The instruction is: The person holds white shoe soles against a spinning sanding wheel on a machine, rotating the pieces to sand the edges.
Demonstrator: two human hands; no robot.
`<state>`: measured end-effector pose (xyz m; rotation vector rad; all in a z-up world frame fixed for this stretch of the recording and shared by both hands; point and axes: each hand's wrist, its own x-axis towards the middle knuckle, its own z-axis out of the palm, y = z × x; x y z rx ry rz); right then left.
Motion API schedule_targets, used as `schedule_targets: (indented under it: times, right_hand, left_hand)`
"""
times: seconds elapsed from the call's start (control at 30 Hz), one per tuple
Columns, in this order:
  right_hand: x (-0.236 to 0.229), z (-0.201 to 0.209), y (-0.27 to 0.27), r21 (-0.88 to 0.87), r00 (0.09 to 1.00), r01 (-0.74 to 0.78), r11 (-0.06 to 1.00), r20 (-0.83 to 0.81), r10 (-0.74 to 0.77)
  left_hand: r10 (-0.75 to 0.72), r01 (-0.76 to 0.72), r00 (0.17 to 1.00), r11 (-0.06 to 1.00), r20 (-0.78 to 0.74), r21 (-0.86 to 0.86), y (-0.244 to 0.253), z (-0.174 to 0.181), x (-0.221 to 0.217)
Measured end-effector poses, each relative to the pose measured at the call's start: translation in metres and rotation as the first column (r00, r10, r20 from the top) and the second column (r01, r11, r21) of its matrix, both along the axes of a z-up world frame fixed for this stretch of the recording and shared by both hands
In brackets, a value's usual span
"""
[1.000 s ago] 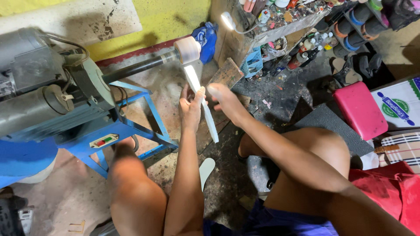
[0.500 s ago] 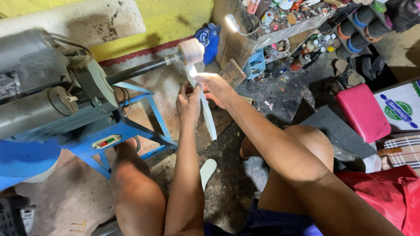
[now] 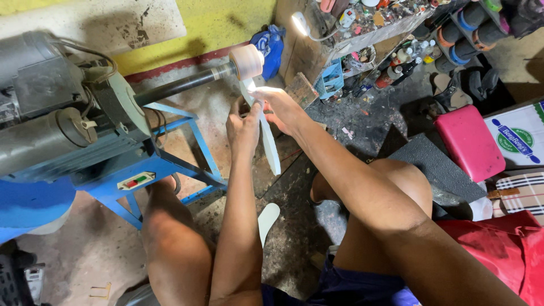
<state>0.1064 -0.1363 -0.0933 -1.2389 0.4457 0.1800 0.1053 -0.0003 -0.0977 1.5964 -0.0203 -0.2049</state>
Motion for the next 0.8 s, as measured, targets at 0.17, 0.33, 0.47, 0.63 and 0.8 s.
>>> schedule_targets:
  times: [0.17, 0.33, 0.47, 0.63, 0.8]
  right_hand:
    - [-0.013, -0.002, -0.002, 0.017, 0.997, -0.031, 0.999, 0.069, 0.030]
    - [-0.018, -0.006, -0.003, 0.068, 0.983, -0.077, 0.995, 0.171, 0.064]
    - [-0.021, -0.010, -0.003, 0.074, 0.978, -0.088, 0.993, 0.196, 0.072]
    - [-0.025, -0.010, -0.003, 0.050, 0.970, -0.097, 0.994, 0.230, 0.083]
    - [-0.030, -0.005, -0.006, 0.074, 0.961, -0.130, 0.989, 0.256, 0.107]
  left_hand:
    - [0.017, -0.011, 0.999, 0.989, -0.036, 0.148, 0.002, 0.001, -0.009]
    - [-0.015, 0.016, 1.000, 0.998, 0.023, -0.055, 0.003, -0.004, -0.017]
    - [-0.037, 0.046, 0.997, 0.989, 0.069, -0.142, 0.003, -0.014, -0.019]
    - [-0.052, 0.083, 0.988, 0.973, 0.144, -0.218, 0.001, -0.030, -0.019]
    - [-0.034, 0.077, 0.972, 0.981, 0.231, -0.178, 0.001, -0.031, -0.023]
